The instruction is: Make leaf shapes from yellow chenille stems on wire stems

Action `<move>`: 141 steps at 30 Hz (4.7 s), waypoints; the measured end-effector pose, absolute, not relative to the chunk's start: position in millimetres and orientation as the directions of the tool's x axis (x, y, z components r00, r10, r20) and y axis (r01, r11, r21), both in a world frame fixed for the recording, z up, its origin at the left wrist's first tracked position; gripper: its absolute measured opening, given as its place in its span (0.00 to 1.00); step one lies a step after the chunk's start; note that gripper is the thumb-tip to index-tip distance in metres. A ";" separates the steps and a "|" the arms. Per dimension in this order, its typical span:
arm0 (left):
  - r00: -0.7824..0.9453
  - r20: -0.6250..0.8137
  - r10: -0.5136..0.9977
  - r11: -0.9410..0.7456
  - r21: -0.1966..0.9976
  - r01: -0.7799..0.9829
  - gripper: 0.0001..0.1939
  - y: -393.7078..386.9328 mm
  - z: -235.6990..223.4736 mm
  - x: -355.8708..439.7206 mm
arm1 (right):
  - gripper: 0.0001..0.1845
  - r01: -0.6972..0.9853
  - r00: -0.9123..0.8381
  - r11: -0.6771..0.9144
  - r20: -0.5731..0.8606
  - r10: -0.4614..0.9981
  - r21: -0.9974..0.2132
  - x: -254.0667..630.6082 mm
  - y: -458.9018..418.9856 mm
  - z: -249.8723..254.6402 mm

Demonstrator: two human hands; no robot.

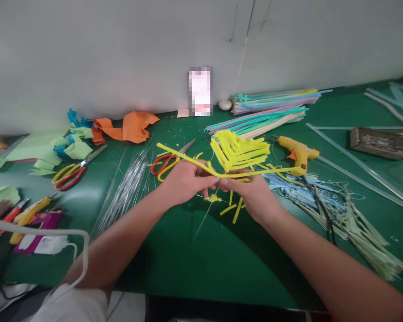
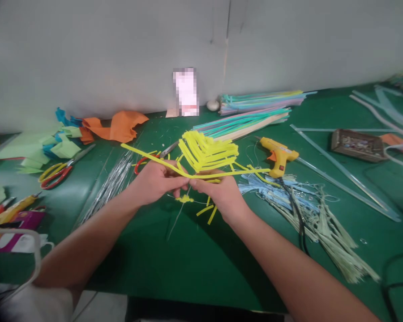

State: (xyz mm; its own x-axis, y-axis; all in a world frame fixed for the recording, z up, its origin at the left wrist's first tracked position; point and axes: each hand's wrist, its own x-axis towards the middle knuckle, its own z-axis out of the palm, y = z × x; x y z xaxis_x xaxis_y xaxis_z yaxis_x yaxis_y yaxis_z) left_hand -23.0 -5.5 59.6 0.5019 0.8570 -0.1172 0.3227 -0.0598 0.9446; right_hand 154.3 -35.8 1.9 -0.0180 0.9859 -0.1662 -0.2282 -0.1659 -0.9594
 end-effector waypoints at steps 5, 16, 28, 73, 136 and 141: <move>0.490 -0.167 0.856 -0.037 0.925 0.379 0.07 -8.5 61.9 -21.3 | 0.13 -0.258 -0.040 -0.137 -0.131 0.991 -0.956 157.7 -34.4 2.2; 0.514 -0.189 0.836 -0.017 0.929 0.369 0.10 -8.6 59.9 -22.4 | 0.18 -0.327 -0.056 -0.160 -0.150 0.987 -0.931 156.3 -35.6 1.7; 0.478 -0.044 0.877 -0.188 0.885 0.427 0.09 2.6 69.8 -32.3 | 0.16 -0.317 -0.143 -0.205 -0.167 0.976 -0.926 156.4 -37.6 3.4; 0.473 -0.071 0.878 0.094 0.995 -0.026 0.08 16.6 48.6 -36.3 | 0.15 -0.385 -0.214 -0.214 -0.139 0.967 -0.898 150.9 -41.1 9.3; 0.362 -0.111 0.926 0.136 0.990 -0.044 0.11 5.4 54.2 -24.9 | 0.16 -0.396 -0.247 -0.266 -0.177 0.953 -0.879 148.1 -42.1 7.7; 0.174 -0.054 0.983 0.069 0.994 -0.082 0.13 1.9 64.1 -24.1 | 0.16 -0.319 -0.204 -0.192 -0.131 0.970 -0.928 150.5 -40.2 4.8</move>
State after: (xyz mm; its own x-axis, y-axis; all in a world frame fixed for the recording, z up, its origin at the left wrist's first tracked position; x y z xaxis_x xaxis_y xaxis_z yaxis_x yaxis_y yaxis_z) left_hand -24.1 1.9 64.1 0.1737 0.9833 -0.0541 -0.0822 0.0693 0.9942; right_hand 150.5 -40.2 4.8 -0.2036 0.9703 -0.1307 -0.3194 -0.1920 -0.9280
